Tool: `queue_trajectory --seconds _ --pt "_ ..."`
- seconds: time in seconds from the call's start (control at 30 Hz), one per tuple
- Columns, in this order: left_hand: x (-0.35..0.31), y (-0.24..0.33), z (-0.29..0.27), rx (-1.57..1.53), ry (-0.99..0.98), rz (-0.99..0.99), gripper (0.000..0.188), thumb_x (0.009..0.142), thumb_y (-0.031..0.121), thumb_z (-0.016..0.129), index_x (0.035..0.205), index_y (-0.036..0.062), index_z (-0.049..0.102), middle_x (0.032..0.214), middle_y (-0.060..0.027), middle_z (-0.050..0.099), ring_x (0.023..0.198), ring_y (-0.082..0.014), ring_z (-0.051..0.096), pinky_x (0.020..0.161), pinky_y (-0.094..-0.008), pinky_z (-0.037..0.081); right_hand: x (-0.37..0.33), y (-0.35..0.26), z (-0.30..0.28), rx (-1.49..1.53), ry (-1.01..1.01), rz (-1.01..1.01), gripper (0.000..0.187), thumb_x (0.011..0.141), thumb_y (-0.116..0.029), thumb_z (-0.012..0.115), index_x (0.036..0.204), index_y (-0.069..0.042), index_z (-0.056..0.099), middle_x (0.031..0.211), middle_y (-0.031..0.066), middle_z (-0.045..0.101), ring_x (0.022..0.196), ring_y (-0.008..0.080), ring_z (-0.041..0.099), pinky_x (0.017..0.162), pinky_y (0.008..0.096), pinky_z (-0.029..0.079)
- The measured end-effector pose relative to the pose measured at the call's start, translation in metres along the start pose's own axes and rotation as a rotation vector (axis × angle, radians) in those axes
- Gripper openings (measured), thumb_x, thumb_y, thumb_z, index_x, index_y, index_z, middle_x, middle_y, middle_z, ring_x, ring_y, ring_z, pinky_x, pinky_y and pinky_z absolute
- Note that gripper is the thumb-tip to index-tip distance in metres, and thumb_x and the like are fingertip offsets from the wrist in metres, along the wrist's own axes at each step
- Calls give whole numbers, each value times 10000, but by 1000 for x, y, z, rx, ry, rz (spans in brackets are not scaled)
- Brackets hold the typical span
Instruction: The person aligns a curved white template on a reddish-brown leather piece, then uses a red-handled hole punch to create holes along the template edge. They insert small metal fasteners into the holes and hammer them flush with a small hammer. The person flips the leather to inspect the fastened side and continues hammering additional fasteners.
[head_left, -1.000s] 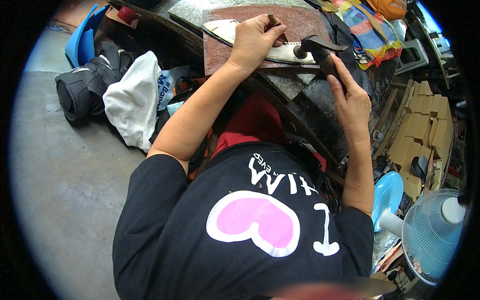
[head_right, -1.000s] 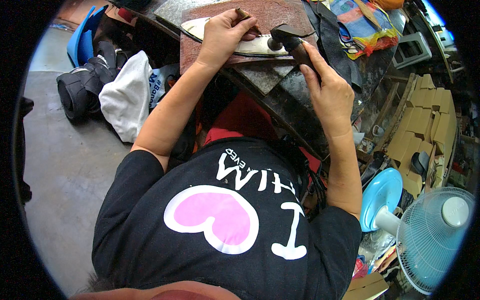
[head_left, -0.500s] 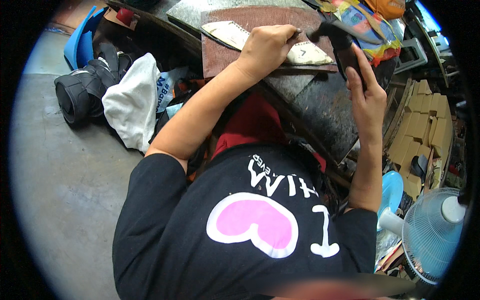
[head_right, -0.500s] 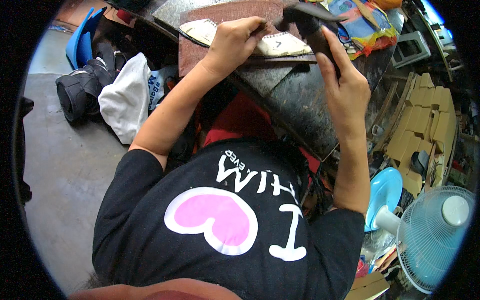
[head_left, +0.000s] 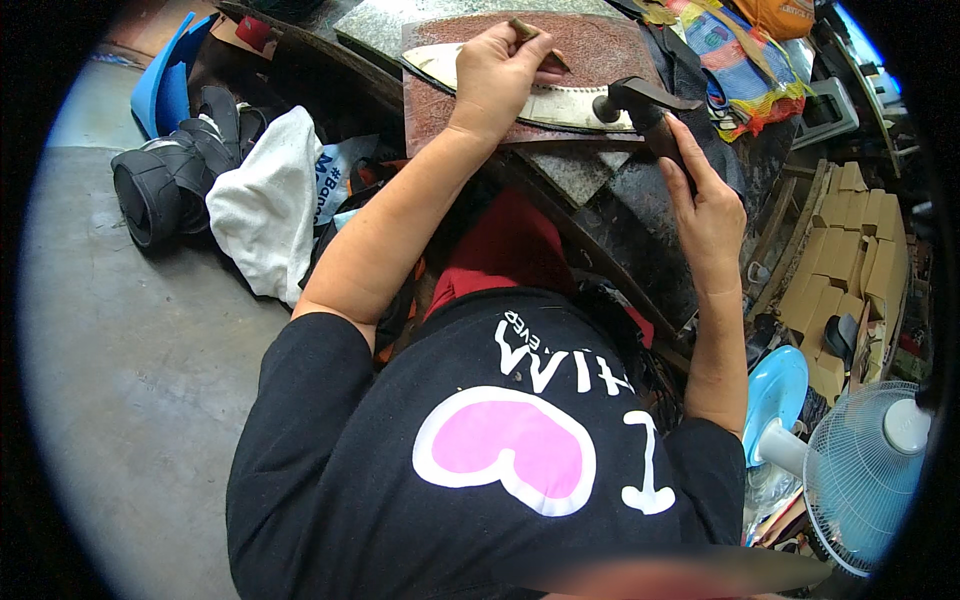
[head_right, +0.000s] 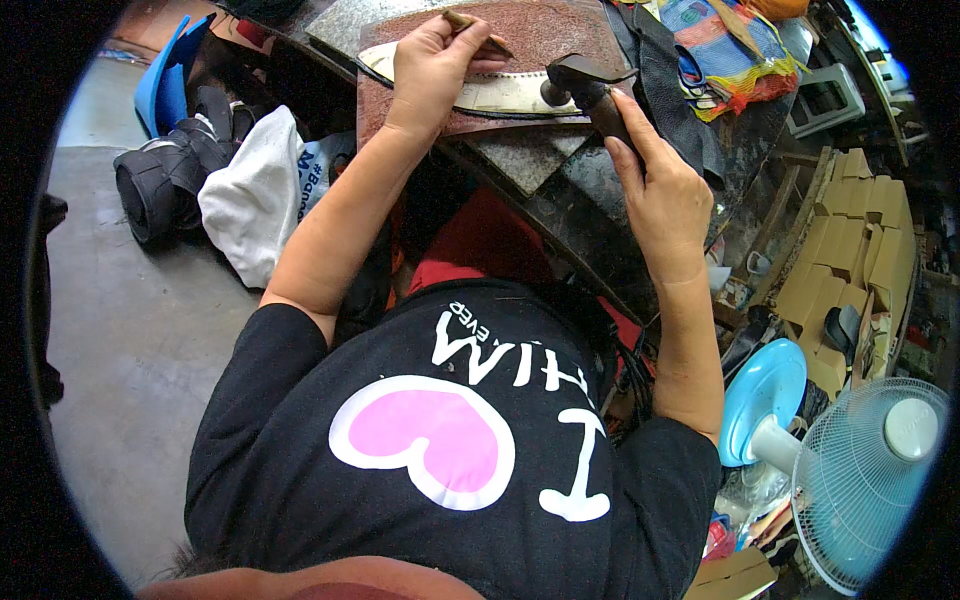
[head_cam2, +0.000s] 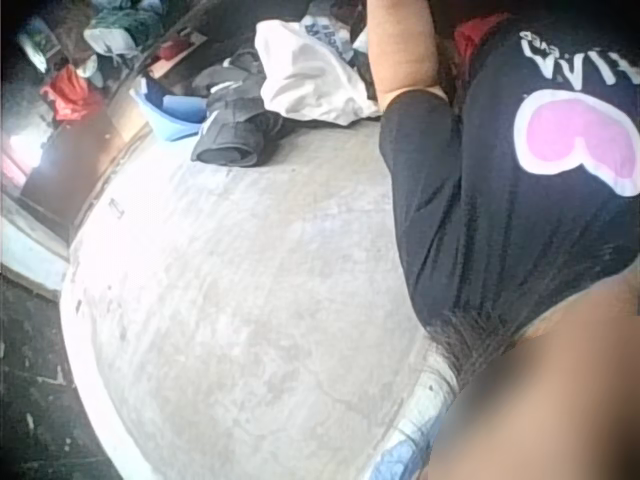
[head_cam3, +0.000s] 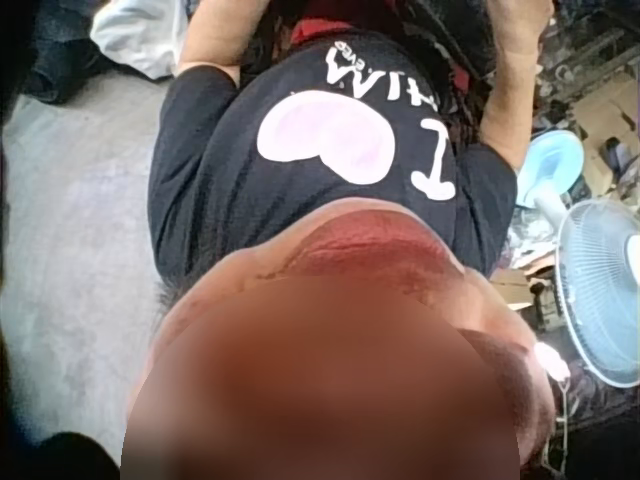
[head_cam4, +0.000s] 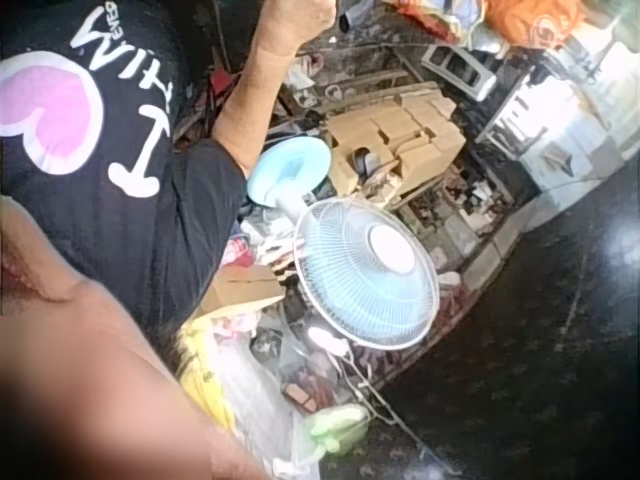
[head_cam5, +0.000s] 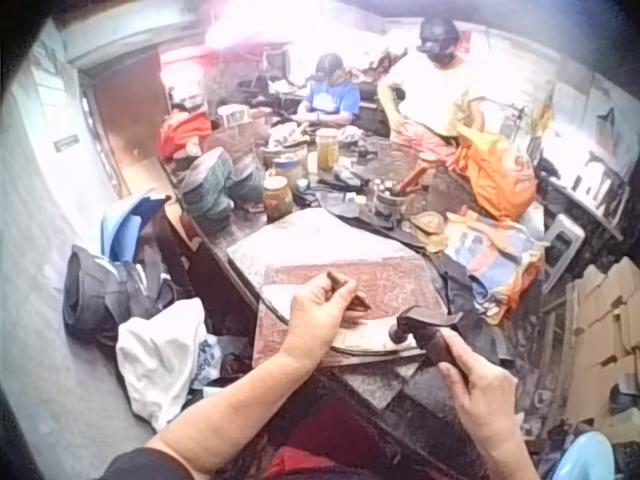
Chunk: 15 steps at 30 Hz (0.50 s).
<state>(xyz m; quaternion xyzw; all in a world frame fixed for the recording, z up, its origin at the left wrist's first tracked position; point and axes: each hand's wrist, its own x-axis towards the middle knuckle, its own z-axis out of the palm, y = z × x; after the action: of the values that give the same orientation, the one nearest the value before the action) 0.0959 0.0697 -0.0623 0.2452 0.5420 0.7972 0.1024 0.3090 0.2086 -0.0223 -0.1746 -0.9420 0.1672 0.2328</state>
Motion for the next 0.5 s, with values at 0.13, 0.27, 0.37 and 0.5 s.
queue_trajectory --seconds 0.13,0.27,0.37,0.5 --pt "-1 0 1 253 -125 0 145 923 110 696 947 -33 710 791 -92 731 693 -110 714 594 -229 563 -1 1 -1 5 -13 -4 431 964 -355 625 1391 -334 567 1058 120 726 874 322 718 708 401 560" --pt "-2 2 0 361 -160 -41 165 954 111 671 1002 -46 683 895 -81 721 742 -102 695 680 -211 600 -2 5 2 5 -15 11 424 967 -349 623 1387 -332 571 1053 124 725 873 320 718 714 397 559" --pt "-2 4 2 389 -169 -9 171 940 132 692 987 -33 696 858 -71 730 713 -82 686 657 -222 581 4 1 -5 56 4 9 396 969 -330 627 1364 -322 599 1064 124 725 887 277 730 729 374 558" --pt "-2 6 4 759 -214 359 179 902 174 722 994 23 697 836 -119 726 679 -159 704 641 -310 546 16 -17 -40 269 151 -91 375 978 -221 638 1353 -210 624 1139 93 718 899 123 676 745 282 532"
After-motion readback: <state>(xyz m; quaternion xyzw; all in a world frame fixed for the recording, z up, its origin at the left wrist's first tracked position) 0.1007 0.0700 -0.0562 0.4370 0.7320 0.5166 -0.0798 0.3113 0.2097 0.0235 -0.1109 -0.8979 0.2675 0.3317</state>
